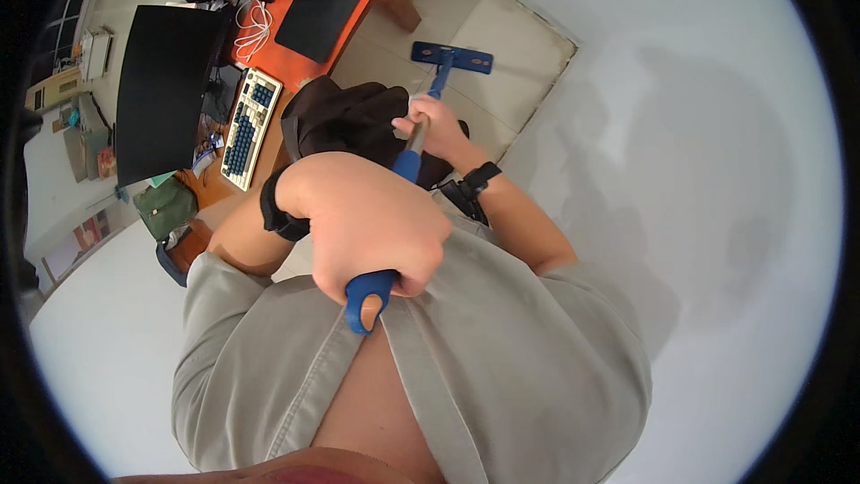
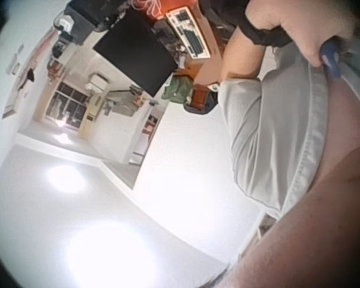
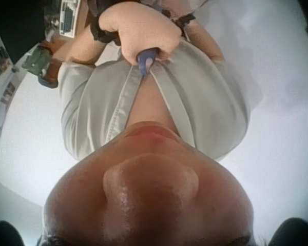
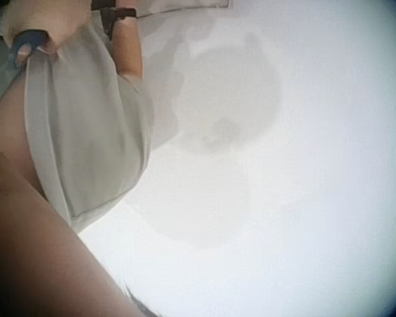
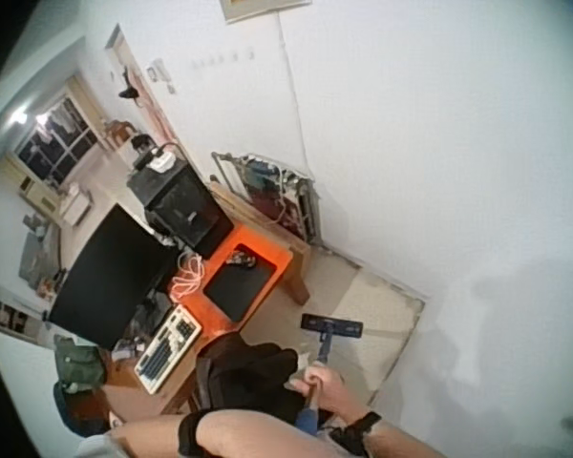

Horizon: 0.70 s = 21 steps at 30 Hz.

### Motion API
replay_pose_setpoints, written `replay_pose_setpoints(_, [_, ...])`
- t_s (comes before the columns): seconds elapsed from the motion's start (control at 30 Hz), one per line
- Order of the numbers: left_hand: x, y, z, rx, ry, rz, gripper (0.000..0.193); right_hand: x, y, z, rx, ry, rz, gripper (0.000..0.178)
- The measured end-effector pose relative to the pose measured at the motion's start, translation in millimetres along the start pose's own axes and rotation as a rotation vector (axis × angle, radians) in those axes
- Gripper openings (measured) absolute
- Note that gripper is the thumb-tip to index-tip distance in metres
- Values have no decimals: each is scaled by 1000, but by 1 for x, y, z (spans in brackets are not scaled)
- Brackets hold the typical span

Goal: The person sweeps the tiled floor with a broom and dustpan, then switches to a flat mop to clean the same area. The person moves around furniture and a desk while sweeping and mopping.

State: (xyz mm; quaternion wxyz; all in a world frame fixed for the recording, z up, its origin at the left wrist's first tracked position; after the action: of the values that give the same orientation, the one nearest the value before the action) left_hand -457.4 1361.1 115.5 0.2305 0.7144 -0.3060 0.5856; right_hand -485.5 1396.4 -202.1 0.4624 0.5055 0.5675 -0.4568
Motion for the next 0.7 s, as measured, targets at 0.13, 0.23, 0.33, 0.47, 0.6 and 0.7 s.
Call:
replay_pose_setpoints(0.13, [-7,20,8,66,-8,-91,29,13,-21,55,-23,-156,109,44])
replay_pose_setpoints(0.23, [-8,47,7,429,-56,-98,25,24,-45,77,-97,-144,73,44])
replay_pose_setpoints(0.33, [4,84,12,957,-128,-32,21,31,-63,89,-221,-79,34,44])
replay_pose_setpoints(0.47, [22,128,35,1470,-319,-99,24,18,-95,114,-427,-162,-40,34])
replay_pose_setpoints(0.6, [36,153,60,1700,-225,-62,23,-4,-97,120,-535,272,-133,28])
replay_pose_setpoints(0.7, [40,169,78,1795,-200,-55,26,-18,-96,118,-591,323,-27,24])
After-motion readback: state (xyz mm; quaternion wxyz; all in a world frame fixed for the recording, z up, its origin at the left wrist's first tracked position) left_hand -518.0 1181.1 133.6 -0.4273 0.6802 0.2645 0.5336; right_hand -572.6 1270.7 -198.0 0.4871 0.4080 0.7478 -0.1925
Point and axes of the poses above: each hand's wrist, its own y-axis away from the middle knuckle, its own z-axis out of the palm, x = y × z, the point moved 6 cm from there along -y, towards the middle knuckle, and after that the axes turned 4 degrees about z, right-handed, at the moved point
